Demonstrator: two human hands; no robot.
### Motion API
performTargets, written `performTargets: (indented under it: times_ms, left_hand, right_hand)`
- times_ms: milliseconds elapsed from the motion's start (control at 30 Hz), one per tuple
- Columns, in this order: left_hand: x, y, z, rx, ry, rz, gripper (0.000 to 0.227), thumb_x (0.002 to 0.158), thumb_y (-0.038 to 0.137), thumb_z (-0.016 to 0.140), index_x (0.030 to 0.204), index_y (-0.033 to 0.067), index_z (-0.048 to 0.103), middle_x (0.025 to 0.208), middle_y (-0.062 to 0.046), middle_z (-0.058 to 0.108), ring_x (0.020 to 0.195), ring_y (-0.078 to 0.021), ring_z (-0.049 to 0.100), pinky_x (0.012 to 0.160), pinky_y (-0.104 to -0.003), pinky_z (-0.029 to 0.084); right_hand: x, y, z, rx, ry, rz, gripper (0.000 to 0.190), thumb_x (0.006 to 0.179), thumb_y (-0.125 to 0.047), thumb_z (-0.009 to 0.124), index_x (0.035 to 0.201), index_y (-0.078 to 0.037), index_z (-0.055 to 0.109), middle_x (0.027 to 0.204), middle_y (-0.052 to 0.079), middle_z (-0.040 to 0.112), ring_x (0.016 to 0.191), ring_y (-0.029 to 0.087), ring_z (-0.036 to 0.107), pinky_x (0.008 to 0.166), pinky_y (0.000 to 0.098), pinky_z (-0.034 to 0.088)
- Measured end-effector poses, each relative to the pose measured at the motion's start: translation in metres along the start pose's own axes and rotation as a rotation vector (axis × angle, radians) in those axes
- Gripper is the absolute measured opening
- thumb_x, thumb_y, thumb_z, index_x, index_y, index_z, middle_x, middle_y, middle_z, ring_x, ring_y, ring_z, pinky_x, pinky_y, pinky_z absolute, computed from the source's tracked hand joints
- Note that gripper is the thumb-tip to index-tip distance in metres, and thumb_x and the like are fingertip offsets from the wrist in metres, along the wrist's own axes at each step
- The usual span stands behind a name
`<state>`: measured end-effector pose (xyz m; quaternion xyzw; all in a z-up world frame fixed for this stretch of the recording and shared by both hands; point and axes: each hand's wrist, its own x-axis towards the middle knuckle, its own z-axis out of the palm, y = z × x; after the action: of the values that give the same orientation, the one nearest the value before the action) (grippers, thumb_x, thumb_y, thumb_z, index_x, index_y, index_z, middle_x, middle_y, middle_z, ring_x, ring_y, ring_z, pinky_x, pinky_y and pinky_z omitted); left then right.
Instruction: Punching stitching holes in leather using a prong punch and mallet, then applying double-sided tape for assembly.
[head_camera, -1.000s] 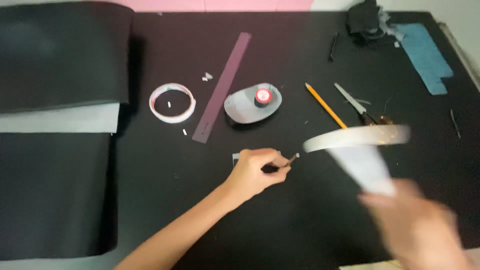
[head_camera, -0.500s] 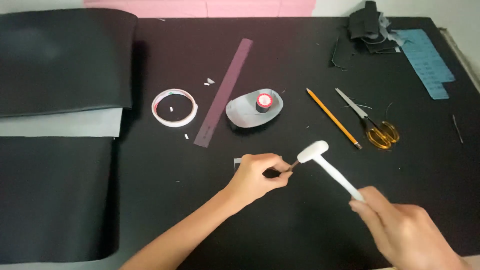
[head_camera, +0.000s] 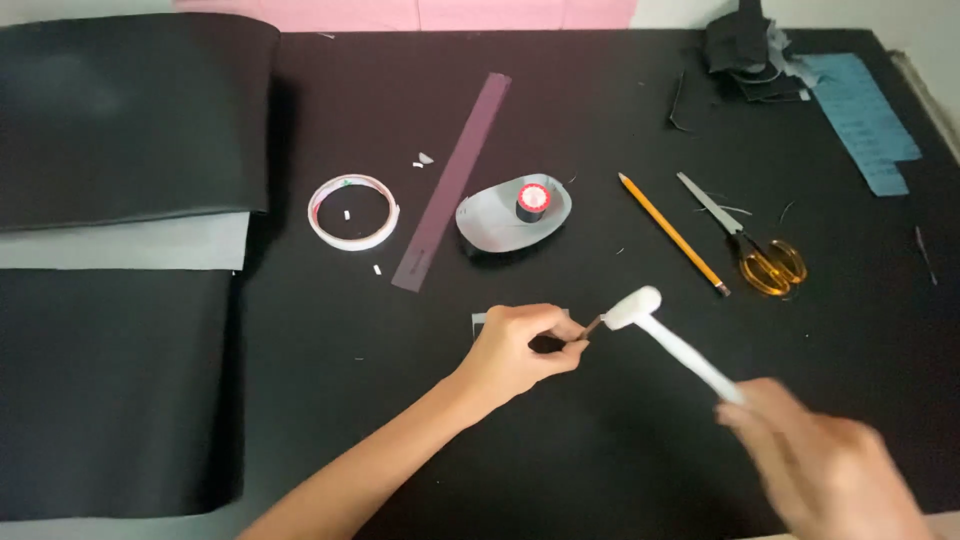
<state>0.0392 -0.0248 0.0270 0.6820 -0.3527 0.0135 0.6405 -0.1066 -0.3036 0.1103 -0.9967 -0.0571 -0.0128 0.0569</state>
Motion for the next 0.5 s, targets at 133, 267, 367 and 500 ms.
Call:
performTargets:
  times_ms: [133,267,367,500]
  left_hand:
    - [-0.003,-0.005,0.004,0.034,-0.013,0.078,0.012,0.084,-0.006,0.079,0.089,0.0008,0.071,0.090,-0.010,0.076,0.082,-0.0188,0.077,0.083,-0.028,0.065]
    - [0.000,-0.005,0.003,0.066,0.007,0.090,0.013,0.085,-0.004,0.079,0.089,0.0022,0.068,0.087,-0.007,0.075,0.080,-0.0172,0.075,0.082,-0.026,0.063]
    - [0.001,-0.003,-0.002,0.120,-0.028,0.096,0.014,0.086,-0.001,0.081,0.091,0.0031,0.069,0.091,-0.007,0.077,0.086,-0.0189,0.079,0.083,-0.028,0.065]
    - [0.003,-0.003,0.005,0.108,0.078,0.094,0.008,0.086,0.002,0.080,0.087,0.0051,0.073,0.082,-0.009,0.079,0.078,-0.0216,0.079,0.075,-0.030,0.065]
  right_hand:
    - [0.007,0.003,-0.001,0.297,0.073,0.494,0.023,0.106,-0.032,0.053,0.103,-0.023,0.073,0.061,0.003,0.060,0.049,0.019,0.050,0.054,0.0343,0.041]
    - [0.053,0.016,0.040,0.584,0.013,0.167,0.028,0.111,-0.024,0.044,0.095,-0.011,0.063,0.061,-0.001,0.046,0.052,0.011,0.039,0.050,0.0307,0.037]
    - [0.077,0.010,0.065,0.386,-0.043,0.249,0.032,0.112,-0.025,0.040,0.091,-0.014,0.062,0.062,0.002,0.052,0.054,0.019,0.045,0.061,0.0348,0.041]
    - [0.084,0.008,0.083,0.132,0.217,0.112,0.028,0.109,-0.023,0.057,0.089,-0.011,0.072,0.060,0.007,0.065,0.057,0.027,0.067,0.056,0.0377,0.058]
